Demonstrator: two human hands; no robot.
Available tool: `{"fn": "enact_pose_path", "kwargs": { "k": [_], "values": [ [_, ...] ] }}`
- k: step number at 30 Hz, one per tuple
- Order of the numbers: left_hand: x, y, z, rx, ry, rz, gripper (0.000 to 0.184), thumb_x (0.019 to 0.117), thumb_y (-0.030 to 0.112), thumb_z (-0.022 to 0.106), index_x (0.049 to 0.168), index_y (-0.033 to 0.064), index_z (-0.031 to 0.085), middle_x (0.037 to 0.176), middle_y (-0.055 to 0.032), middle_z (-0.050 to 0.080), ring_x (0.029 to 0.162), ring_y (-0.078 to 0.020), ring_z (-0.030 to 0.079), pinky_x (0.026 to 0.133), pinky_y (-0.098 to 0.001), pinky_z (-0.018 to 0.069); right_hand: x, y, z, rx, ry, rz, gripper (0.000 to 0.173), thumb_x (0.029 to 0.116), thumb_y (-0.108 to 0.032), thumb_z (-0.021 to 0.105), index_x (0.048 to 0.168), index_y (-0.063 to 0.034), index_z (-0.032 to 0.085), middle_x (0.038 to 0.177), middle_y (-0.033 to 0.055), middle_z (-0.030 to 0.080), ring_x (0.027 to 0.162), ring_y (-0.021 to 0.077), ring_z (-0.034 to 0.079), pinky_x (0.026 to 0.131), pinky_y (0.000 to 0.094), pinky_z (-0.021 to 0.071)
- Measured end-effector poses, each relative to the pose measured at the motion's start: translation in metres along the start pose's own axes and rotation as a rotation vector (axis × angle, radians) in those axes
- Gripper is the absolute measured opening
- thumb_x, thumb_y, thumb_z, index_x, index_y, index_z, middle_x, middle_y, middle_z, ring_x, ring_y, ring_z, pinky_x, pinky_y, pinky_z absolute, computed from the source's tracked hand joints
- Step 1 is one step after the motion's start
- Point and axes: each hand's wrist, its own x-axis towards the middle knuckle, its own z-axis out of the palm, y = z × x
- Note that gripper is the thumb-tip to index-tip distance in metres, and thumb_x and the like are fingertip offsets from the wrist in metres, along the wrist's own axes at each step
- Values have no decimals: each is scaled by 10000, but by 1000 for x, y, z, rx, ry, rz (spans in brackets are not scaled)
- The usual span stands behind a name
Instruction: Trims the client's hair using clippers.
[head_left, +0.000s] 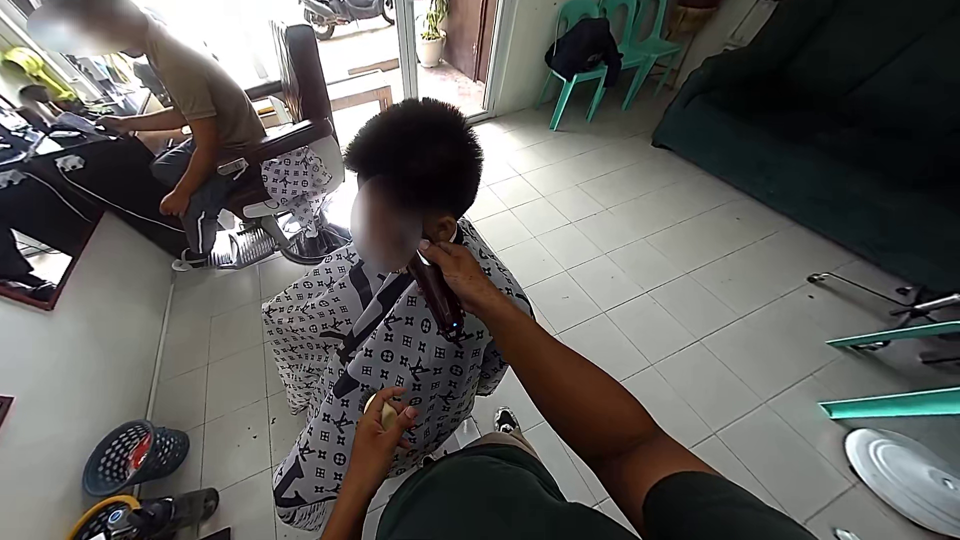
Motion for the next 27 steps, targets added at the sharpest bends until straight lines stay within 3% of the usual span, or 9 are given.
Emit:
{"fn": "enact_pose_path", "kwargs": {
  "k": [5, 8, 15, 22, 27],
  "values": [
    [1, -4, 0, 15, -7, -13, 349, 971, 80, 644, 1306, 20, 568, 952, -72, 721, 816, -163, 731, 618, -290, 609, -3, 1, 1, 49, 8, -56, 398, 1091, -398, 458, 1162, -23, 570, 892, 122, 656, 690, 190, 671, 651, 361, 605],
    [1, -3, 0, 7, -3, -8, 337, 972, 79, 641, 1295, 16, 567, 956, -76, 727, 821, -161, 733, 624, -291, 610, -4, 3, -3, 48, 19, 12, 413, 1092, -408, 457, 1133, -20, 591, 888, 118, 652, 690, 193, 665, 645, 372, 603],
    [1, -3, 0, 35, -12, 0, 337, 979, 97, 638, 1300, 14, 578, 987, -81, 730, 852, -174, 735, 657, -309, 619, -9, 5, -6, 31, 29, -39, 499, 1067, -526, 431, 1161, -61, 584, 903, 120, 663, 688, 207, 678, 617, 379, 601],
    [2, -7, -1, 41, -23, -2, 314, 976, 100, 641, 1274, 14, 593, 969, -69, 733, 831, -153, 732, 635, -286, 606, -10, 5, -9, 66, 38, -55, 485, 1069, -521, 431, 1179, -75, 587, 902, 111, 662, 690, 196, 674, 621, 370, 601],
    [4, -7, -2, 52, -36, -15, 317, 981, 113, 641, 1280, 18, 592, 972, -65, 733, 835, -150, 730, 639, -289, 606, -5, 4, -12, 128, 44, -2, 443, 1093, -457, 410, 1129, -58, 601, 885, 106, 667, 680, 196, 681, 618, 376, 612]
  ]
}}
